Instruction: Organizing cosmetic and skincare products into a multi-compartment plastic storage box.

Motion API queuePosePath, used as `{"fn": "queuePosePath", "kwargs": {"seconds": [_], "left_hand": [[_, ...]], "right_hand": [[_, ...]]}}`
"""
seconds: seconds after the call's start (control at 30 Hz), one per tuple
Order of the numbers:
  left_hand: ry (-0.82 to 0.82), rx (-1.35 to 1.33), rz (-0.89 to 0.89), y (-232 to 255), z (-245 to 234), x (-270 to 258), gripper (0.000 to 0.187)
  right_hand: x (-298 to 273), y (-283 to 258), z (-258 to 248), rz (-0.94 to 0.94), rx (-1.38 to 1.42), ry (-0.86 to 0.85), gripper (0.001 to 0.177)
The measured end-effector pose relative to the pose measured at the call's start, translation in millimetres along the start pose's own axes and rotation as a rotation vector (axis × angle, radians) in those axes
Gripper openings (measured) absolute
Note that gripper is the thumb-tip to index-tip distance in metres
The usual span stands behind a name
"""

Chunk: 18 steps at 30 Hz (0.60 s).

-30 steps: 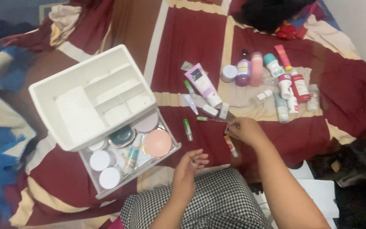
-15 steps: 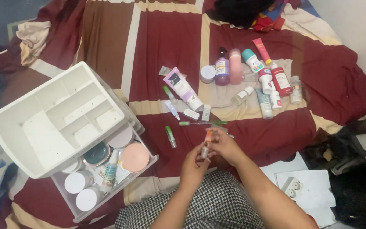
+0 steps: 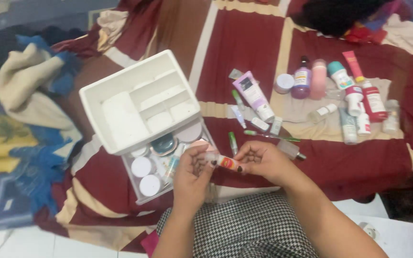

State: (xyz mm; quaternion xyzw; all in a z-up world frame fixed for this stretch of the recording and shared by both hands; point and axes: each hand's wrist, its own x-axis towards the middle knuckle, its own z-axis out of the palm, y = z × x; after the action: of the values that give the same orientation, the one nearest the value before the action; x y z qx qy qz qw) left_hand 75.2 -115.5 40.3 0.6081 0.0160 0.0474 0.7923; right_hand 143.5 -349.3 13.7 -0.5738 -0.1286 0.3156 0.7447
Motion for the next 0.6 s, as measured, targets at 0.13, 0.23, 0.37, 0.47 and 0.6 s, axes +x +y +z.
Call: {"fn": "queuePosePath", "kwargs": {"seconds": [0.13,0.23,0.37,0.47,0.6], "left_hand": [[0.081,0.115,0.000,25,-61,-9,0.032],[0.144,0.557,-0.029,50,-83,-19,0.026],[0.149,1.073,0.020,48,-88,-31,0.019],[0.141,1.178,0.066,41,-88,-35,0.018],[0.123,1.234,0.144,38,-86,-31,0.020]], "right_hand": [[48,-17,52,-0.021,-0.211,-0.046,0.024],[79,-18,75,-0.024,-0.351,-0.036,0.022],[114,-1,90,-0.153,-0.549,-0.022,0.021],[125,3,102,-0.122,-0.717,-0.009,0.020],[128,7,110,-0.088,-1.106,0.007,0.020]]}}
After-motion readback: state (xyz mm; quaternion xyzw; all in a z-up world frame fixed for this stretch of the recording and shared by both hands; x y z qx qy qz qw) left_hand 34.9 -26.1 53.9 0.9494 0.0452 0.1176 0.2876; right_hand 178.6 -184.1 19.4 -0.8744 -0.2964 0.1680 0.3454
